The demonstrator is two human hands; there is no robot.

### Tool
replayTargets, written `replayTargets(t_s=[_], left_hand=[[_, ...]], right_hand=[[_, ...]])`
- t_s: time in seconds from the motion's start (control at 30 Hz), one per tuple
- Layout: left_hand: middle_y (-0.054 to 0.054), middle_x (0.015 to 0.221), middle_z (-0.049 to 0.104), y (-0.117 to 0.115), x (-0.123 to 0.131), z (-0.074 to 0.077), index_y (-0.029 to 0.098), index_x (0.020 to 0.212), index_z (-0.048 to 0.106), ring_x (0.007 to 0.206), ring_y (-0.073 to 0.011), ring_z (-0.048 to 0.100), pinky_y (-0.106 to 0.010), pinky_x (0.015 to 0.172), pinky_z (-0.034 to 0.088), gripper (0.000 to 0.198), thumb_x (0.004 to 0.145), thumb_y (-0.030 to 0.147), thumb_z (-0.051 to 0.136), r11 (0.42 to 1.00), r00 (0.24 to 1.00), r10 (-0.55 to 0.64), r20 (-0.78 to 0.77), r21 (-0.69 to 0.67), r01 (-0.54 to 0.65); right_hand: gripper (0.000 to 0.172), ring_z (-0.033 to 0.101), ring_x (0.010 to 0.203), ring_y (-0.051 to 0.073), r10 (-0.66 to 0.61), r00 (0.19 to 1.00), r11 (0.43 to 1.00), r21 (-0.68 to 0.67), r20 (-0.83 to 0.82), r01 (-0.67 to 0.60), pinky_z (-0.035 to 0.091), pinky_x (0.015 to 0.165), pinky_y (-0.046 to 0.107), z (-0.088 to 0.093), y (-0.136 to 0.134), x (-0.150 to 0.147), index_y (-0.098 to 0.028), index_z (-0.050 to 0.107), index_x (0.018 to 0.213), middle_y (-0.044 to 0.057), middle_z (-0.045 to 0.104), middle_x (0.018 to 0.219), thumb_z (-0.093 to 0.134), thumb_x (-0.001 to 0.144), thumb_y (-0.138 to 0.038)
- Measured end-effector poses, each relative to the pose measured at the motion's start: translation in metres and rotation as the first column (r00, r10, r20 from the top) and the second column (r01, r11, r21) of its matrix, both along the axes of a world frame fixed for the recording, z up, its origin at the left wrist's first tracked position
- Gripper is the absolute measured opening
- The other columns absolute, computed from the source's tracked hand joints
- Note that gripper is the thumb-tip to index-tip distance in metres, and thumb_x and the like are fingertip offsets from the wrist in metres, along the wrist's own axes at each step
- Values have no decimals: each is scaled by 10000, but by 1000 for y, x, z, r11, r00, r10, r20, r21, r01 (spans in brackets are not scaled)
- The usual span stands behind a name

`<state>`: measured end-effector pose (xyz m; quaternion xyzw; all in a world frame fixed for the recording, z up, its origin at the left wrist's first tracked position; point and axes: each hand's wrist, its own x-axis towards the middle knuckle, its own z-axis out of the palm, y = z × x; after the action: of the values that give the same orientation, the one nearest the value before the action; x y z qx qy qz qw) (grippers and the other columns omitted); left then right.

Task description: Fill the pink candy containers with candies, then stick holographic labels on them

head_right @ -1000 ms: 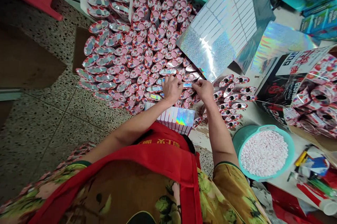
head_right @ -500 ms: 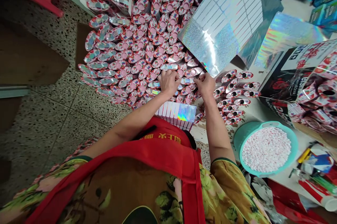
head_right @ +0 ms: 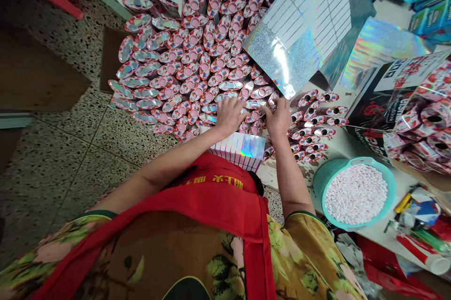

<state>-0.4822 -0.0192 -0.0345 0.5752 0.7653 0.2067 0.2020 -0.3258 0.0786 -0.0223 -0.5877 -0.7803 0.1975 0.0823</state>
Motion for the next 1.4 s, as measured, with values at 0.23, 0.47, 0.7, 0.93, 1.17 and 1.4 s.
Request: replayTargets(t_s=[0.23, 0.47, 0.7, 0.93, 1.17, 1.4], left_hand=[[-140, 1168, 640, -55, 30, 0, 169, 1043, 699, 1169, -330, 505, -448, 926, 375, 241, 933, 384, 684, 952, 963, -266, -36, -166, 257], [-110, 1092, 687, -48, 24, 1, 183, 1101, 694, 1100, -267, 569, -445, 939, 395, 295, 1059, 248, 410, 918, 912, -396, -104, -38, 395], [-183, 1308, 670, -74, 26, -9, 127, 1269, 677, 1196, -305, 610, -491, 1006, 426, 417, 1050, 195, 330, 867, 876, -459, -152, 138, 478], [-107, 1324, 691, -80, 28, -10, 198, 1084, 712, 1187, -250, 622, -464, 959, 448, 268, 1045, 207, 448, 857, 874, -481, -75, 170, 486], [-6, 789, 694, -85, 13, 8, 181, 782, 629, 777, -137, 634, -280, 790, 470, 118, 895, 197, 658, 985, 801, 76, 594, 81, -153], [35, 682, 609, -90, -43, 27, 175, 772, 584, 625, -92, 569, -199, 594, 404, 198, 755, 273, 755, 768, 247, 377, 892, -152, -623]], right_hand=[[366, 586, 1048, 277, 414, 909, 893, -177, -43, -415, 419, 950, 399, 1, -67, 44, -197, 722, 1065, 116, 715, 1074, 512, 999, -490], [349, 589, 907, 293, 372, 922, 875, -291, -106, -387, 428, 855, 419, -6, -58, 43, -210, 697, 837, 110, 726, 897, 473, 912, -466], [481, 518, 630, 206, 169, 964, 796, -548, -207, -257, 380, 627, 343, -9, -48, 37, -218, 588, 695, 49, 604, 649, 522, 769, -689], [601, 493, 614, 170, 102, 977, 793, -577, -190, -195, 369, 598, 311, -10, -49, 35, -191, 612, 727, 33, 588, 642, 554, 731, -789], [534, 590, 904, 267, 207, 972, 958, -179, -110, -224, 460, 830, 415, -3, -58, 24, -187, 736, 872, 135, 683, 930, 495, 885, -663], [694, 623, 883, 218, 151, 819, 796, -423, -554, -433, 511, 775, 363, 24, -71, -43, -206, 675, 1233, 107, 692, 1079, 402, 924, -763]])
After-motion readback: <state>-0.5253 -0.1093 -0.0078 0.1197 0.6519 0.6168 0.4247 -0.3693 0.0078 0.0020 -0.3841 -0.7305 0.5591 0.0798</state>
